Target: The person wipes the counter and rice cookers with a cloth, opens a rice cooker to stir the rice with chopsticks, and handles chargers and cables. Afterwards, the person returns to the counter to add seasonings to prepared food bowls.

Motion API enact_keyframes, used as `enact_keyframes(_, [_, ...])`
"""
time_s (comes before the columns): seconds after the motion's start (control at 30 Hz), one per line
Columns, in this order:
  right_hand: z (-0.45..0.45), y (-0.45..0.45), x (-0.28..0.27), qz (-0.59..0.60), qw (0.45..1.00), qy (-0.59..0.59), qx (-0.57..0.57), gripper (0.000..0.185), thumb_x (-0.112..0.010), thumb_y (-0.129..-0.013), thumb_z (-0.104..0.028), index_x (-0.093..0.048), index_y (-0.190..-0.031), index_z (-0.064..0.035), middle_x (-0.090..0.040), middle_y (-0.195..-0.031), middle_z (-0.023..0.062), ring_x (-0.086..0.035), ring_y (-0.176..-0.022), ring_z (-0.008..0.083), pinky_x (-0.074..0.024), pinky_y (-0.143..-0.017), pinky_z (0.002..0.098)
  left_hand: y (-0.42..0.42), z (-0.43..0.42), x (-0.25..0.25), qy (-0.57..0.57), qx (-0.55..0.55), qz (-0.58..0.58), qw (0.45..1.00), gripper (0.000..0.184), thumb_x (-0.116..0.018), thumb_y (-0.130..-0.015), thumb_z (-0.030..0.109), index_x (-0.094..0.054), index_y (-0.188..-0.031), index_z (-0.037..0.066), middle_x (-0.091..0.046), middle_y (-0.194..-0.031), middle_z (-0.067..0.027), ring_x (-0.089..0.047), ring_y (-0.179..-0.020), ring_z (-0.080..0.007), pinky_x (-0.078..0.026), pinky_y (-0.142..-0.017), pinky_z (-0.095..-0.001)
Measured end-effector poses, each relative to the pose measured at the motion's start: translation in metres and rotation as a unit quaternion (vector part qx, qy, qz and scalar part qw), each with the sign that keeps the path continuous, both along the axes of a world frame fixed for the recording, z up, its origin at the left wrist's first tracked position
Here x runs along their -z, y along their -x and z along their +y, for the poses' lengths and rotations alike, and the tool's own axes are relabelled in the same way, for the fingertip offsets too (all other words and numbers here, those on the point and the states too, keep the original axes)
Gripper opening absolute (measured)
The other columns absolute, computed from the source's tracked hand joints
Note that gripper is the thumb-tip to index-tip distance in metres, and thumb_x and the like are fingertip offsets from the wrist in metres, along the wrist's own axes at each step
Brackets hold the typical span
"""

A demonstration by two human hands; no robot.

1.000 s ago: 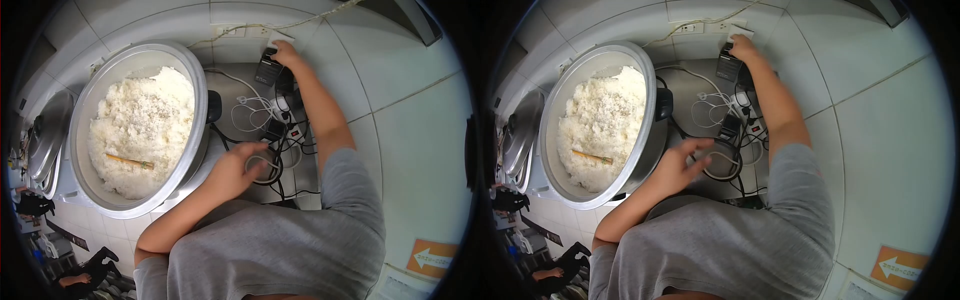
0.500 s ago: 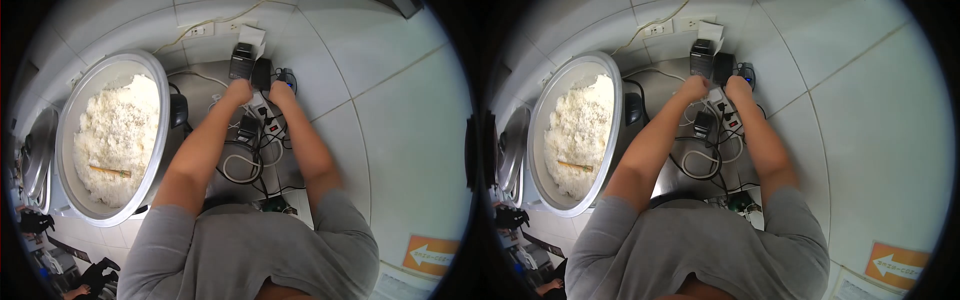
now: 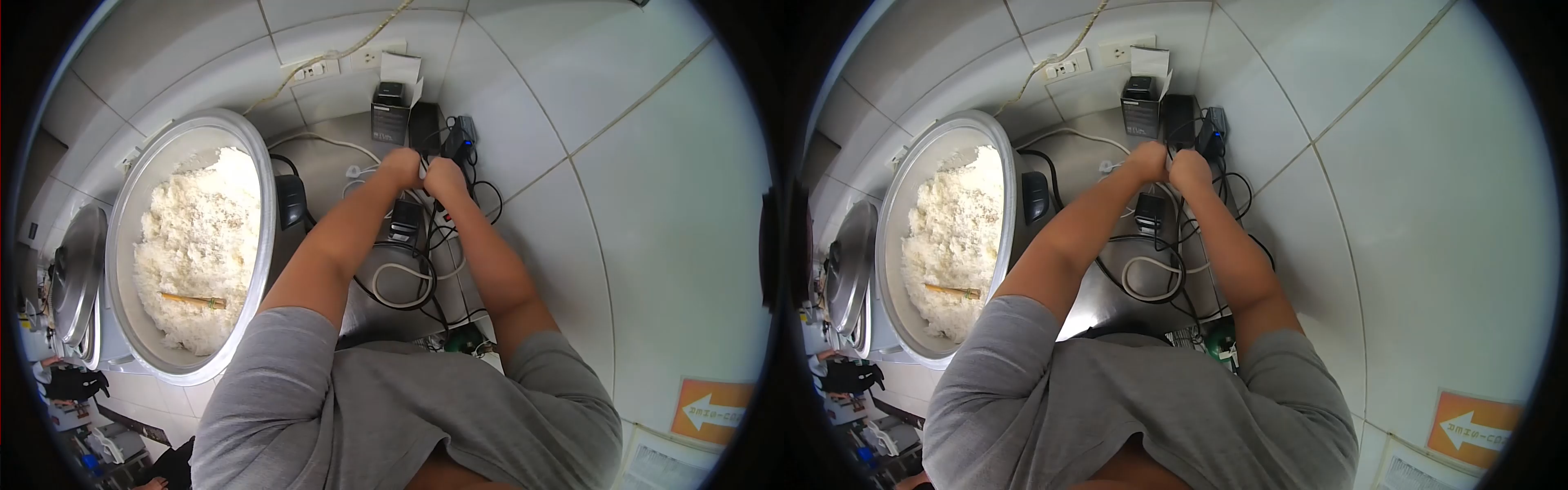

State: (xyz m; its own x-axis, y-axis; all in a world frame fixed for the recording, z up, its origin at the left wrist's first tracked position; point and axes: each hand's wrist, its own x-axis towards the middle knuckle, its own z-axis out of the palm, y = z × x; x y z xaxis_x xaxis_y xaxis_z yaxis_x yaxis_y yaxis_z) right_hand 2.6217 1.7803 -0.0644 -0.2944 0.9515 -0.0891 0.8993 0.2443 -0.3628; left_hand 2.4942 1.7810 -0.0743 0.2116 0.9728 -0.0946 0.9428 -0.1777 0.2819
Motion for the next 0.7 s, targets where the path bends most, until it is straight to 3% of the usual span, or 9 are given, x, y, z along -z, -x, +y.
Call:
enact_keyframes(0.17, [0.004,-0.005,0.006,0.004,1.0,0.025,0.015,0.02,-0.068,-0.071,-0.014,-0.068,-0.083,0.0027,-0.066,-0.088,0.0232,-0.065,-0.087,0.0356,-0.0519,-0.078,0.0411,0.021,0.01,-0.042,-0.059,-0.018,-0.037,0.997,0.043,-0.076,-0.054,0.034,-0.068,-0.074,-0.003,-0.065,-0.082,-0.0243,-0.065,-0.081,-0.0361,-0.052,-0.077,-0.0418])
enact_keyframes(0.23, [0.007,-0.011,-0.005,-0.006,0.999,0.037,-0.007,0.032,-0.077,-0.066,-0.021,-0.066,-0.08,0.0052,-0.066,-0.082,0.0232,-0.065,-0.083,0.0359,-0.0524,-0.077,0.0402,0.03,0.003,-0.076,-0.052,0.005,-0.013,0.999,0.045,-0.075,-0.054,0.036,-0.067,-0.073,-0.004,-0.065,-0.081,-0.0244,-0.064,-0.08,-0.036,-0.052,-0.077,-0.0411])
enact_keyframes(0.27, [0.006,-0.013,-0.018,-0.027,0.999,0.039,-0.003,0.048,-0.083,-0.059,-0.025,-0.066,-0.092,0.0049,-0.066,-0.087,0.0199,-0.066,-0.084,0.031,-0.0526,-0.076,0.0369,0.035,-0.007,-0.093,-0.048,0.022,0.011,0.999,0.045,-0.075,-0.054,0.036,-0.067,-0.072,-0.005,-0.065,-0.08,-0.0244,-0.064,-0.08,-0.0361,-0.052,-0.077,-0.0409])
enact_keyframes(0.37, [-0.02,-0.011,-0.065,0.259,0.965,-0.019,-0.022,0.06,-0.083,-0.059,-0.022,-0.061,-0.108,0.0037,-0.064,-0.103,0.0161,-0.062,-0.097,0.0267,-0.0506,-0.08,0.0336,0.046,-0.055,-0.167,-0.072,0.008,-0.011,0.997,0.047,-0.074,-0.057,0.035,-0.066,-0.08,-0.005,-0.065,-0.078,-0.0234,-0.064,-0.076,-0.0352,-0.052,-0.074,-0.039])
enact_keyframes(0.4, [-0.031,-0.005,-0.083,0.32,0.942,0.067,-0.08,0.067,-0.083,-0.06,-0.02,-0.055,-0.117,0.0026,-0.061,-0.109,0.0153,-0.06,-0.103,0.0272,-0.0484,-0.084,0.034,0.048,-0.071,-0.189,-0.093,-0.012,-0.052,0.994,0.048,-0.074,-0.057,0.035,-0.066,-0.082,-0.005,-0.065,-0.078,-0.0226,-0.065,-0.075,-0.0343,-0.052,-0.073,-0.0383])
enact_keyframes(0.47, [-0.057,0.006,-0.114,0.427,0.854,0.234,-0.183,0.084,-0.082,-0.06,-0.015,-0.044,-0.133,0.0003,-0.056,-0.122,0.0138,-0.054,-0.114,0.0283,-0.0439,-0.093,0.0347,0.047,-0.111,-0.235,-0.119,-0.039,-0.135,0.983,0.046,-0.074,-0.061,0.031,-0.064,-0.088,-0.005,-0.066,-0.078,-0.0191,-0.065,-0.072,-0.0289,-0.052,-0.07,-0.0352])
enact_keyframes(0.57, [-0.099,0.036,-0.129,0.593,0.635,0.342,-0.357,0.071,-0.077,-0.068,-0.019,-0.047,-0.131,-0.0018,-0.053,-0.126,0.015,-0.048,-0.121,0.029,-0.0396,-0.099,0.0403,0.056,-0.169,-0.291,-0.143,-0.075,-0.307,0.938,0.046,-0.075,-0.066,0.029,-0.061,-0.092,-0.006,-0.067,-0.079,-0.0155,-0.065,-0.068,-0.0212,-0.052,-0.064,-0.0311])
enact_keyframes(0.67, [-0.149,0.055,-0.151,0.675,0.514,0.425,-0.316,0.066,-0.07,-0.078,-0.034,-0.045,-0.131,-0.0045,-0.048,-0.132,0.0184,-0.045,-0.124,0.0304,-0.0377,-0.102,0.0469,0.074,-0.212,-0.309,-0.179,-0.073,-0.492,0.849,0.044,-0.076,-0.071,0.024,-0.058,-0.098,-0.006,-0.067,-0.08,-0.0115,-0.064,-0.067,-0.0151,-0.051,-0.061,-0.0268])
enact_keyframes(0.7, [-0.173,0.06,-0.159,0.739,0.407,0.482,-0.236,0.068,-0.06,-0.082,-0.05,-0.044,-0.132,-0.0067,-0.045,-0.135,0.0197,-0.043,-0.125,0.0341,-0.0341,-0.103,0.0559,0.08,-0.226,-0.315,-0.195,-0.059,-0.546,0.812,0.043,-0.076,-0.073,0.022,-0.056,-0.1,-0.005,-0.067,-0.08,-0.0098,-0.064,-0.067,-0.0127,-0.051,-0.061,-0.0251])
